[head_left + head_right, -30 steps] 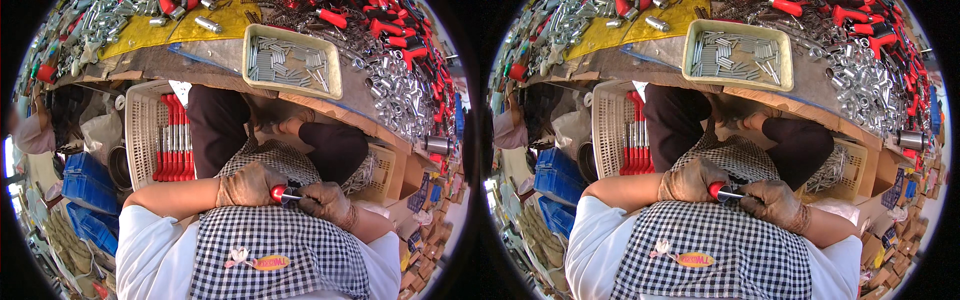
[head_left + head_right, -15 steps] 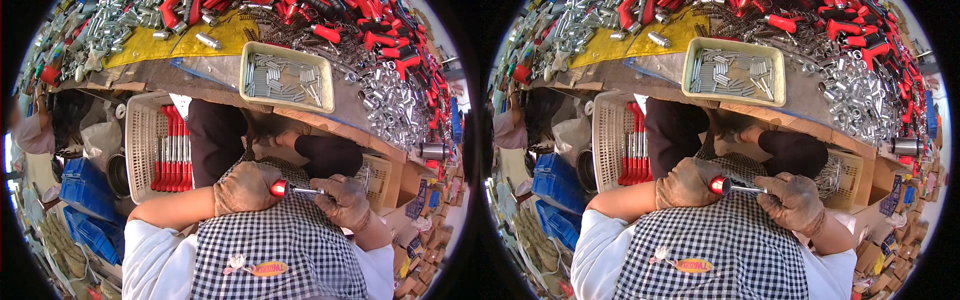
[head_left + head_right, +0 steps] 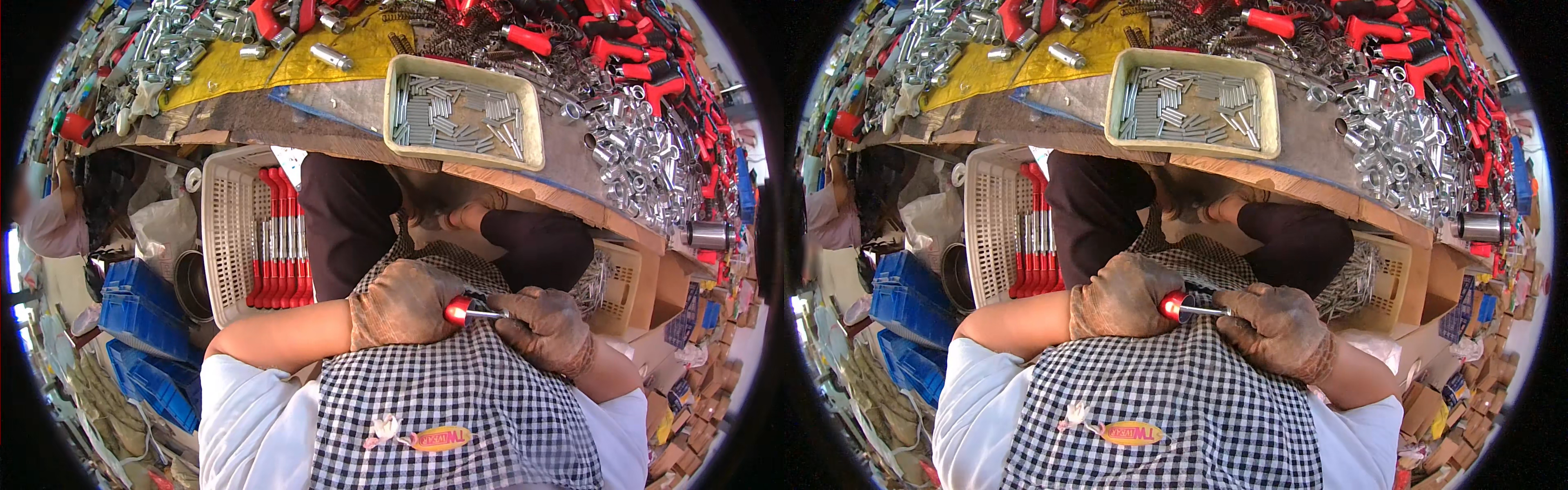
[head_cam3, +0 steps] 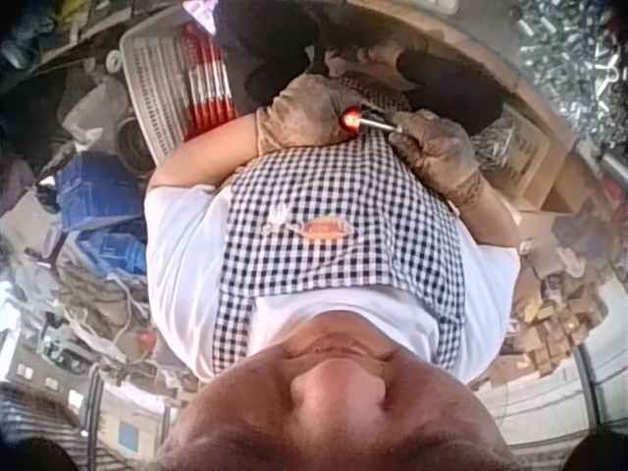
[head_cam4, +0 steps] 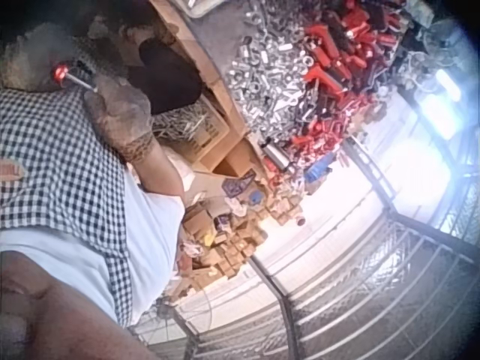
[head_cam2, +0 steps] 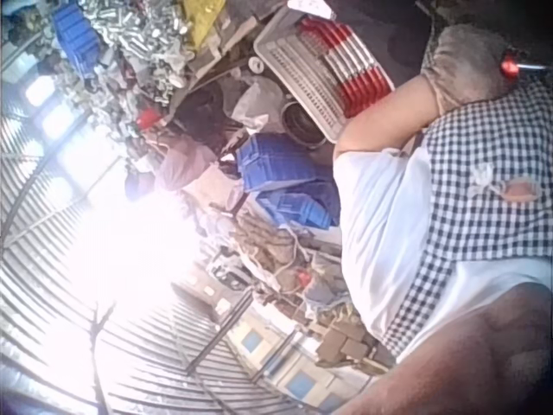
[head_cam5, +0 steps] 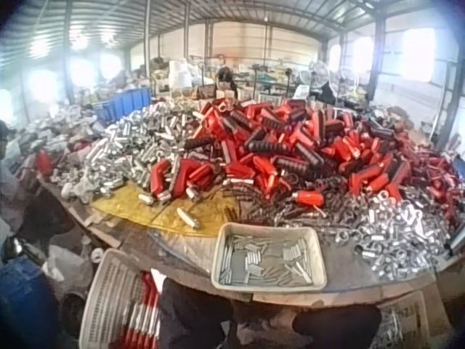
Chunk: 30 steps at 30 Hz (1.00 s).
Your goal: Assembling small metal hardware components into red handles.
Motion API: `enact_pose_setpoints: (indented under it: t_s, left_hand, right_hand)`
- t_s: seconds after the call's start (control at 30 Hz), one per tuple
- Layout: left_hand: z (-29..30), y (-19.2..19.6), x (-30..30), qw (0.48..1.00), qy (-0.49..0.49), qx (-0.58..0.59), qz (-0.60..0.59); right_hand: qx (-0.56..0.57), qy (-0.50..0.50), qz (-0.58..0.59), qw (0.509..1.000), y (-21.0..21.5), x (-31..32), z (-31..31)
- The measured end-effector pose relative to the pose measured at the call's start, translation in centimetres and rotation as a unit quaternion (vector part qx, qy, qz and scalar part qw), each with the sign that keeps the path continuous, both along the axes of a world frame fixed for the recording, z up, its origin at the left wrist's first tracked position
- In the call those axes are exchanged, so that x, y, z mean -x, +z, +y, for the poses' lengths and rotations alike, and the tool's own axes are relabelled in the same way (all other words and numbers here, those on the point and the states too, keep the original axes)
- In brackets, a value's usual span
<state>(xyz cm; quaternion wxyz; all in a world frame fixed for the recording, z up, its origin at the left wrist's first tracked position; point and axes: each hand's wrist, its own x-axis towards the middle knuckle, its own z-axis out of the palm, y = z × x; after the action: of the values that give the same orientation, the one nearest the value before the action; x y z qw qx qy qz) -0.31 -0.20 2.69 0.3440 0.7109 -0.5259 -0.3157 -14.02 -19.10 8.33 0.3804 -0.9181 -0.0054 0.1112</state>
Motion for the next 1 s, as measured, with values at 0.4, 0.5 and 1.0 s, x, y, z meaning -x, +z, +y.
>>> enact_pose_setpoints:
  t_s: [0.4, 0.5, 1.0]
  left_hand:
    - [0.1, -0.9, -0.1, 0.995, -0.015, -0.022, 0.097]
    - [0.0, -0.8, -0.1, 0.981, 0.001, -0.018, 0.191]
    - [0.5, -2.7, 0.0, 0.935, 0.045, 0.009, 0.352]
  right_hand:
    - [0.024, -0.001, 0.020, 1.000, 0.6, -0.4, 0.4]
    - [0.031, -0.019, 0.014, 0.999, 1.3, -0.6, 0.1]
    - [0.010, -0.063, -0.030, 0.998, 2.2, -1.5, -0.1]
